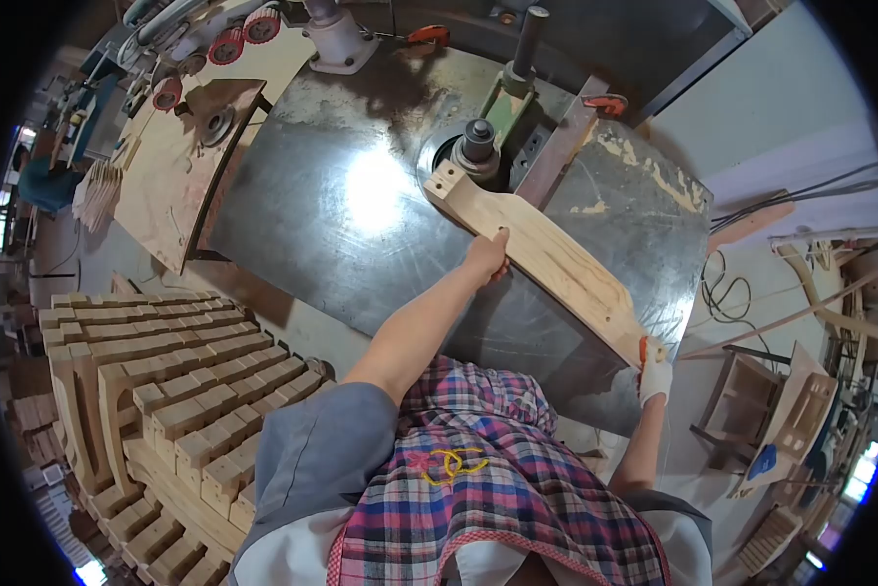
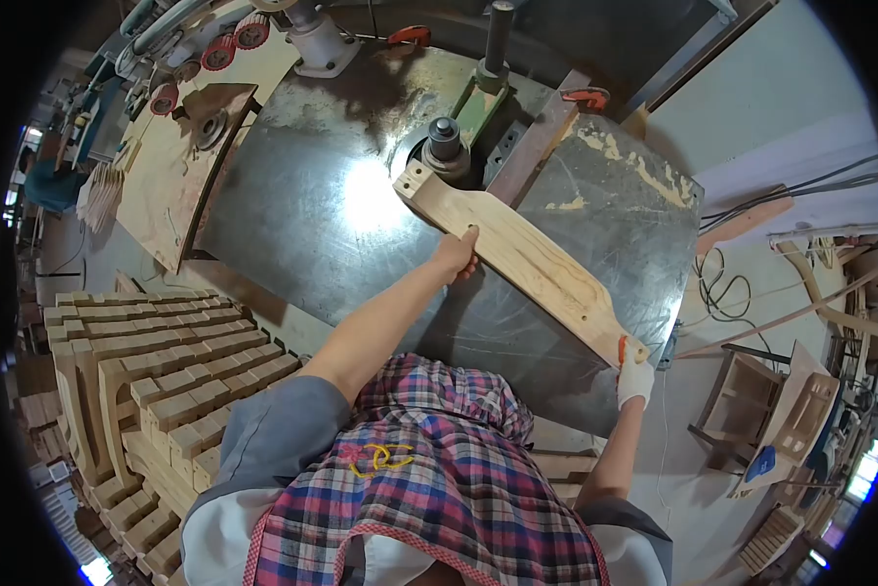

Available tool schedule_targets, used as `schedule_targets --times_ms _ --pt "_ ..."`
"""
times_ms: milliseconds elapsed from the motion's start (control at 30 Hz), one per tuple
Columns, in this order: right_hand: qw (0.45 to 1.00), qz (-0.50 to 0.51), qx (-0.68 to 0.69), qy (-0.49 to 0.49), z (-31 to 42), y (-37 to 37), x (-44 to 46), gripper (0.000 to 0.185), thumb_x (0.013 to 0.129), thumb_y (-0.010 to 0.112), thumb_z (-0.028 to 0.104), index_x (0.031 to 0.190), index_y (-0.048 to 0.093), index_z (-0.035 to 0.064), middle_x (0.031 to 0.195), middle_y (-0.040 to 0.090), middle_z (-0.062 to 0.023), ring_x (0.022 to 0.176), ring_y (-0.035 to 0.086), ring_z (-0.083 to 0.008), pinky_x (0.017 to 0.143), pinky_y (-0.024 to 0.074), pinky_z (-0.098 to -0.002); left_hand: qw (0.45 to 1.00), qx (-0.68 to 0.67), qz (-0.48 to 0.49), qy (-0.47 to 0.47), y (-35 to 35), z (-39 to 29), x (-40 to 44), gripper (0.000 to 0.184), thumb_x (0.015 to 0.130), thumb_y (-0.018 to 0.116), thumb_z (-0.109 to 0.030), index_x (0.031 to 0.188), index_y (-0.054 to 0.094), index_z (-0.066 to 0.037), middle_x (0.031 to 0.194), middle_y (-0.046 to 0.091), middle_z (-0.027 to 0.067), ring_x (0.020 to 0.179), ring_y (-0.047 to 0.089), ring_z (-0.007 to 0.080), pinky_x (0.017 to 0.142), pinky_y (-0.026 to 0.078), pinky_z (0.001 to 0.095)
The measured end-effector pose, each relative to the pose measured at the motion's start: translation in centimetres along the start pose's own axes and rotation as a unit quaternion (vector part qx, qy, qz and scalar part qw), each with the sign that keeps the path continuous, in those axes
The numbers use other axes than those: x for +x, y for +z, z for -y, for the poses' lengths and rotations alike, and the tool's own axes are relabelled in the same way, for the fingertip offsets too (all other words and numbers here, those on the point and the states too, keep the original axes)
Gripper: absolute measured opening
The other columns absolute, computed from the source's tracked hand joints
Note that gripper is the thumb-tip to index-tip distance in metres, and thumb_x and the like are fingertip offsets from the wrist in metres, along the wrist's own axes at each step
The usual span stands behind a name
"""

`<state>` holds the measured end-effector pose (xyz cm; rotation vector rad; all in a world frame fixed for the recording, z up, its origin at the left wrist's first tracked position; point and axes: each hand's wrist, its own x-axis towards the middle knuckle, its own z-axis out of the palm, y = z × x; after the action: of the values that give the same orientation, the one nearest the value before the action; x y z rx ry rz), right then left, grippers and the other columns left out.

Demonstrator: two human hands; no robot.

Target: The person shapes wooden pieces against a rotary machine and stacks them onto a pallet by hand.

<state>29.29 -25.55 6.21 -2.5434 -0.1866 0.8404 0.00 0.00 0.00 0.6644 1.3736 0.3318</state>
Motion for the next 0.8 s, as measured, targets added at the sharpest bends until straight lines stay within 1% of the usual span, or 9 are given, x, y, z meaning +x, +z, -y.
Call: schedule_targets --times_ms 133,167,333,467,500,667,700,733,800 --pt "0.998 0.004 -0.056 -0.024 0.3 2.1 -1.1 0.061 0.084 0.056 0.055 0.087 0.067 -0.0048 0.063 0.061 -0.013 0.049 0.054 -0.0229 0.046 0.0414 -0.0326 0.998 0.022 -0.062 0.012 -2.1 -1.4 -0.5 0.051 0.093 0.046 -0.044 0.077 0.057 0.003 0.058 0.054 0.0083 0.041 0.045 0.0176 0.035 0.036 0.0293" --pt "0.998 0.001 -0.058 -0.026 0.4 2.1 -1.0 0.061 0.084 0.056 0.055 0.087 0.067 -0.0048 0.063 0.061 -0.013 0.049 0.054 -0.0229 0.046 0.0414 -0.0326 0.997 0.022 -0.069 0.016 -2.3 -1.5 -0.4 0.051 0.093 0.046 -0.044 0.075 0.057 0.002 0.058 0.054 0.0082 0.041 0.045 0.0174 0.035 0.036 0.0293" --pt "0.997 0.0 -0.05 -0.064 1.2 2.2 -1.0 0.063 0.084 0.055 0.056 0.086 0.066 -0.0065 0.063 0.06 -0.014 0.05 0.055 -0.0237 0.048 0.0418 -0.034 0.997 0.021 -0.068 0.024 -3.0 -1.3 0.1 0.051 0.093 0.046 -0.044 0.073 0.057 0.002 0.058 0.053 0.0077 0.041 0.045 0.0167 0.035 0.036 0.0289" --pt "0.995 0.022 -0.074 -0.064 3.6 2.2 -0.6 0.065 0.084 0.054 0.056 0.09 0.067 -0.0069 0.071 0.064 -0.0176 0.062 0.061 -0.0283 0.057 0.0461 -0.0358 0.997 -0.003 -0.069 0.023 -3.5 -1.1 -0.3 0.051 0.095 0.045 -0.046 0.07 0.055 -0.002 0.06 0.052 0.0052 0.045 0.046 0.0142 0.04 0.04 0.0269" --pt "0.995 0.021 -0.072 -0.063 3.8 2.2 0.0 0.065 0.084 0.054 0.056 0.09 0.067 -0.0069 0.071 0.064 -0.0176 0.062 0.061 -0.0283 0.057 0.0461 -0.0358 0.997 -0.002 -0.068 0.024 -3.6 -1.2 -0.3 0.051 0.095 0.045 -0.046 0.07 0.055 -0.002 0.06 0.052 0.0052 0.045 0.046 0.0142 0.04 0.04 0.0269" --pt "0.985 0.016 -0.134 -0.109 3.6 3.1 4.2 0.065 0.084 0.054 0.055 0.096 0.066 -0.0071 0.088 0.068 -0.0212 0.08 0.063 -0.0351 0.072 0.0479 -0.0381 0.997 -0.034 -0.073 0.018 -4.3 -0.5 -0.2 0.051 0.094 0.045 -0.047 0.069 0.054 -0.004 0.059 0.052 0.0046 0.043 0.045 0.0139 0.039 0.039 0.0265" --pt "0.983 0.025 -0.143 -0.109 4.6 3.0 3.6 0.064 0.084 0.054 0.054 0.098 0.066 -0.0069 0.092 0.068 -0.0221 0.084 0.063 -0.0365 0.075 0.0478 -0.0384 0.996 -0.04 -0.075 0.018 -4.8 -0.1 0.3 0.051 0.095 0.044 -0.048 0.069 0.054 -0.004 0.058 0.051 0.0044 0.043 0.044 0.0139 0.038 0.038 0.0263" --pt "0.984 0.026 -0.141 -0.104 6.2 3.0 2.4 0.064 0.084 0.054 0.054 0.098 0.066 -0.0069 0.092 0.068 -0.0221 0.084 0.063 -0.0365 0.075 0.0478 -0.0384 0.996 -0.035 -0.075 0.016 -5.4 0.0 0.5 0.051 0.095 0.044 -0.048 0.069 0.054 -0.004 0.058 0.051 0.0044 0.043 0.044 0.0139 0.038 0.038 0.0263" --pt "0.969 0.059 -0.159 -0.181 9.2 3.6 -0.6 0.066 0.084 0.051 0.057 0.098 0.066 -0.0065 0.093 0.067 -0.0238 0.085 0.063 -0.0389 0.075 0.0481 -0.0402 0.99 -0.096 -0.098 0.019 -7.2 0.2 0.7 0.05 0.093 0.045 -0.047 0.073 0.055 -0.002 0.057 0.051 0.005 0.041 0.044 0.0144 0.035 0.034 0.0264"
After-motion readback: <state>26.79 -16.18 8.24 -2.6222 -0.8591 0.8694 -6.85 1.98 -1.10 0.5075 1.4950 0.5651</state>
